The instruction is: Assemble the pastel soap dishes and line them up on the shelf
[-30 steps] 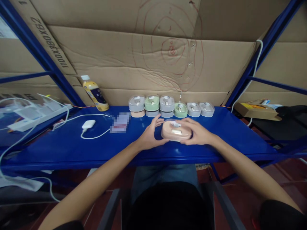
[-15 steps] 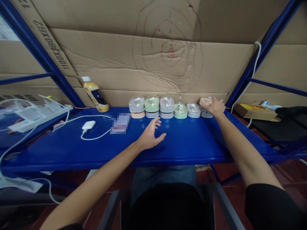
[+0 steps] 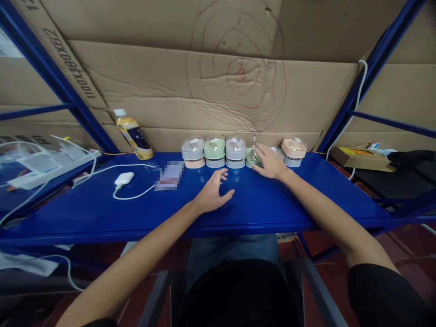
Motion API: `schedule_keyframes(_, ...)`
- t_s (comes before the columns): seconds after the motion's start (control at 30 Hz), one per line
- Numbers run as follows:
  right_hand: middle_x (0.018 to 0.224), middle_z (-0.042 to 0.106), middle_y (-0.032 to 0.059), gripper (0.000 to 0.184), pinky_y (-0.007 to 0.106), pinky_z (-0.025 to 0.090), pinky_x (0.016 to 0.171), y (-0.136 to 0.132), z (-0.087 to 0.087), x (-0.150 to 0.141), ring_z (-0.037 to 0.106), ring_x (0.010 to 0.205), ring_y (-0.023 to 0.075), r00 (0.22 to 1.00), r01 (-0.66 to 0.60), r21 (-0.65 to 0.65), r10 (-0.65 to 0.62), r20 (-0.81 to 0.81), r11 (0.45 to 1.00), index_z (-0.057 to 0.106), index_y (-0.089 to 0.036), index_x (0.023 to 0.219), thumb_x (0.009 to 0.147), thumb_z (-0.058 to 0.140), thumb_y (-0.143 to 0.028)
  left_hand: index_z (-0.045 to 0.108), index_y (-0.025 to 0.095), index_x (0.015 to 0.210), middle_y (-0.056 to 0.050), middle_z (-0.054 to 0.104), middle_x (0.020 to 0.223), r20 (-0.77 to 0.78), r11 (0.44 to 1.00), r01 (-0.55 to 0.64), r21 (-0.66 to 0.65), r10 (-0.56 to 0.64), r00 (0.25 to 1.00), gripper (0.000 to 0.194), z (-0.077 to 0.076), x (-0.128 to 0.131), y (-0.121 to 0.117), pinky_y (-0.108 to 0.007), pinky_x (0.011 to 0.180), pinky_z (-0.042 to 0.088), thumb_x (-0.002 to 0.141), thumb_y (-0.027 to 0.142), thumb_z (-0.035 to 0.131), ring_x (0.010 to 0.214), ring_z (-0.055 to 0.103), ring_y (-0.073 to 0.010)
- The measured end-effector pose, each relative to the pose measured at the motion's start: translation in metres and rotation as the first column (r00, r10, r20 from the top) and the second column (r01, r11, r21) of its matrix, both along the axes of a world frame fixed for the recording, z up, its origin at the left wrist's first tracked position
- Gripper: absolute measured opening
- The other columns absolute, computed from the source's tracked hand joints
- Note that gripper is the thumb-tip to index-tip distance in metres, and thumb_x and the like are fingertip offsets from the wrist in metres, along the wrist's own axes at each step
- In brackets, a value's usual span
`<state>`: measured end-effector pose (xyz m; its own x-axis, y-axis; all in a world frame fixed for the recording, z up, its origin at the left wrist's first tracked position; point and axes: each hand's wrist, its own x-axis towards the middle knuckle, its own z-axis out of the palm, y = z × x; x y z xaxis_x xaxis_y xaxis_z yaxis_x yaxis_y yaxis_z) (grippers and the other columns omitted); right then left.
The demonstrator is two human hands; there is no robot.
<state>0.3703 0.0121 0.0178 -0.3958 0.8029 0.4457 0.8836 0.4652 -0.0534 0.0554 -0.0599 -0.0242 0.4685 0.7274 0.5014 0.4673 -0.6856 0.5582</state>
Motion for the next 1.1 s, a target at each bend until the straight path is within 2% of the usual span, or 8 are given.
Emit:
schedule_keyframes(0.13,0.159,0.062,0.0234,0.075,0.069,0.032,0.131,-0.014,-0.009,-0.021,0.050,0.154,0.0488,1.000,-0.019,-0.065,0.018,-0.002,0.998,0.062,-0.015,0.151,0.099,0.055,-0.068,0.041,0.020,0.154,-0.018,0.063,0.140,0.004,1.000,-0.003,0.010,0.002,1.000,0.068,-0.001,-0.001,0.001,-0.054,0.106,0.061,0.097,0.042,0.072,0.124,0.068,-0.0314)
schedule_keyframes(0.27,0.137,0.071,0.0281,0.075,0.074,0.046,0.115,-0.043,-0.002,-0.019,0.062,0.135,0.0545,0.985,0.151,0.001,-0.150,-0.089,0.989,0.072,-0.015,0.134,0.096,0.057,-0.079,0.041,0.019,0.153,-0.018,0.062,0.141,0.023,1.000,-0.002,0.008,0.002,1.000,0.068,0.000,0.002,0.000,-0.054,0.107,0.060,0.097,0.042,0.072,0.125,0.068,-0.0319)
schedule_keyframes(0.4,0.126,0.075,0.0274,0.096,0.070,0.056,0.102,-0.062,0.003,-0.019,0.071,0.122,0.0548,0.953,0.253,-0.227,-0.283,-0.109,0.940,0.066,-0.017,0.144,0.079,0.075,-0.087,0.041,0.020,0.156,-0.019,0.061,0.146,0.032,0.999,0.036,-0.039,-0.034,0.999,0.079,0.002,0.002,-0.002,-0.057,0.114,0.058,0.092,0.047,0.080,0.134,0.065,-0.0346)
schedule_keyframes(0.5,0.142,0.072,0.0235,0.098,0.062,0.060,0.103,-0.073,0.010,-0.028,0.072,0.126,0.0493,0.998,-0.036,-0.357,0.012,-0.068,0.934,0.059,-0.021,0.156,0.079,0.080,-0.078,0.034,0.020,0.165,-0.023,0.053,0.160,0.037,0.985,0.121,-0.120,-0.117,0.992,0.113,0.002,-0.001,0.000,-0.063,0.125,0.049,0.077,0.057,0.095,0.149,0.057,-0.0409)
schedule_keyframes(0.6,0.167,0.055,0.0182,0.115,0.059,0.053,0.119,-0.083,0.018,-0.042,0.058,0.149,0.0448,0.914,-0.404,-0.341,0.387,-0.120,0.849,0.043,-0.024,0.169,0.076,0.087,-0.073,0.024,0.020,0.172,-0.028,0.042,0.171,0.033,0.961,0.204,-0.188,-0.201,0.979,0.141,0.000,-0.004,0.001,-0.067,0.131,0.038,0.062,0.058,0.104,0.160,0.044,-0.0465)
schedule_keyframes(0.67,0.168,0.055,0.0177,0.123,0.059,0.051,0.121,-0.089,0.021,-0.052,0.055,0.151,0.0439,0.876,-0.480,-0.343,0.461,-0.141,0.808,0.040,-0.024,0.172,0.072,0.091,-0.073,0.020,0.022,0.175,-0.027,0.042,0.173,0.026,0.946,0.237,-0.221,-0.237,0.971,0.145,0.000,-0.005,0.001,-0.068,0.131,0.037,0.062,0.055,0.105,0.161,0.043,-0.0474)
schedule_keyframes(0.9,0.149,0.070,0.0163,0.105,0.058,0.055,0.115,-0.085,0.019,-0.040,0.067,0.135,0.0398,0.849,-0.517,-0.237,0.459,-0.261,0.822,0.050,-0.024,0.165,0.077,0.092,-0.061,0.022,0.022,0.175,-0.021,0.048,0.170,-0.040,0.958,0.181,-0.222,-0.194,0.980,0.131,0.007,-0.002,-0.006,-0.062,0.128,0.044,0.072,0.047,0.098,0.155,0.051,-0.0445)
schedule_keyframes(1.1,0.143,0.071,0.0154,0.083,0.062,0.052,0.116,-0.053,0.006,0.028,0.070,0.128,0.0384,0.874,-0.332,-0.139,0.249,-0.416,0.933,0.064,-0.025,0.153,0.082,0.085,-0.062,0.073,0.028,0.145,-0.013,0.057,0.152,-0.182,0.978,0.183,-0.101,-0.199,0.963,0.059,0.010,-0.007,-0.007,-0.055,0.129,0.045,0.089,0.041,0.083,0.147,0.057,-0.0362)
